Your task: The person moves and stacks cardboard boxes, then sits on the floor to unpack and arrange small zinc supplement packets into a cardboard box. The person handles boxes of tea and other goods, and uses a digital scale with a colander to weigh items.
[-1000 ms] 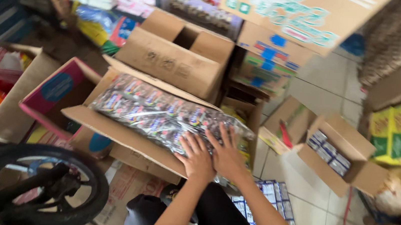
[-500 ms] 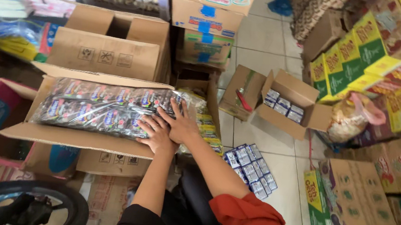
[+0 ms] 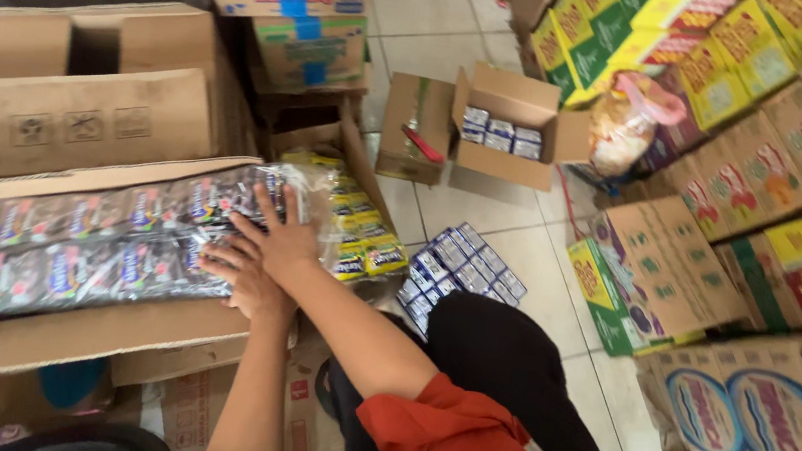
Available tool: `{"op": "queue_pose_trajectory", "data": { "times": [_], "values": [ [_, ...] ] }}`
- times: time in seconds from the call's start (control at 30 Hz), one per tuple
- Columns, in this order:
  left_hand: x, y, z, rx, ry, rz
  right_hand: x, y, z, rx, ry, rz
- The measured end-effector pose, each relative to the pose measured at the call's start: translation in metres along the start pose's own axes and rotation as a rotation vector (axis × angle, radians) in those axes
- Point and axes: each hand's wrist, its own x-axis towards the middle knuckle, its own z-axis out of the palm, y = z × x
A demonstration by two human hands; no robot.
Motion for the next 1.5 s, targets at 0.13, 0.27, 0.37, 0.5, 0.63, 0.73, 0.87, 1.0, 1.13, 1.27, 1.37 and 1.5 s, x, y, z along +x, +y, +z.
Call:
{"op": "queue_pose_trajectory", "data": {
  "times": [0.13,0.27,0.37,0.5,0.63,0.73,0.87,1.0,1.13,1.27,1.37,1.5],
  "values": [
    [-0.003,0.001,0.006,0.065,0.075,-0.063,-0.009,0.0,0.0,-0.077,0.023,-0.039],
    [-0.008,0.003,0.015,-0.023,0.123,-0.029,-0.016,0.003,0.009,-0.234,0.091,-0.145],
    [-0.012,0.004,0.019,-0.048,0.156,0.011,-0.021,0.006,0.023,-0.016,0.234,-0.148],
    [-0.017,0.005,0.019,-0.174,0.111,0.06,-0.036,0.028,0.041,0.16,0.292,-0.188],
    [-0.032,0.009,0.031,-0.421,0.303,-0.056,-0.049,0.037,0.057,0.242,0.339,-0.221],
    [-0.046,0.019,0.038,-0.311,0.532,-0.007,-0.056,0.045,0.066,0.132,0.411,-0.294],
    [-0.049,0.043,0.022,-1.038,0.843,-0.159,-0.055,0.071,0.07,0.289,0.383,-0.339],
    [-0.043,0.071,-0.018,-0.905,1.007,-0.161,-0.034,0.114,0.062,0.854,0.467,-0.462],
    [0.006,0.125,-0.068,-0.934,1.034,-0.066,0.005,0.2,0.065,0.987,0.049,-0.422],
    [0.076,0.208,-0.122,-1.034,0.793,0.208,0.056,0.32,0.083,1.32,0.153,-0.306],
    [0.131,0.278,-0.16,-1.126,0.714,0.329,0.087,0.4,0.096,1.389,0.321,-0.216],
    [0.174,0.341,-0.184,-1.213,0.526,0.388,0.115,0.459,0.116,1.335,0.448,0.022]
  ]
}}
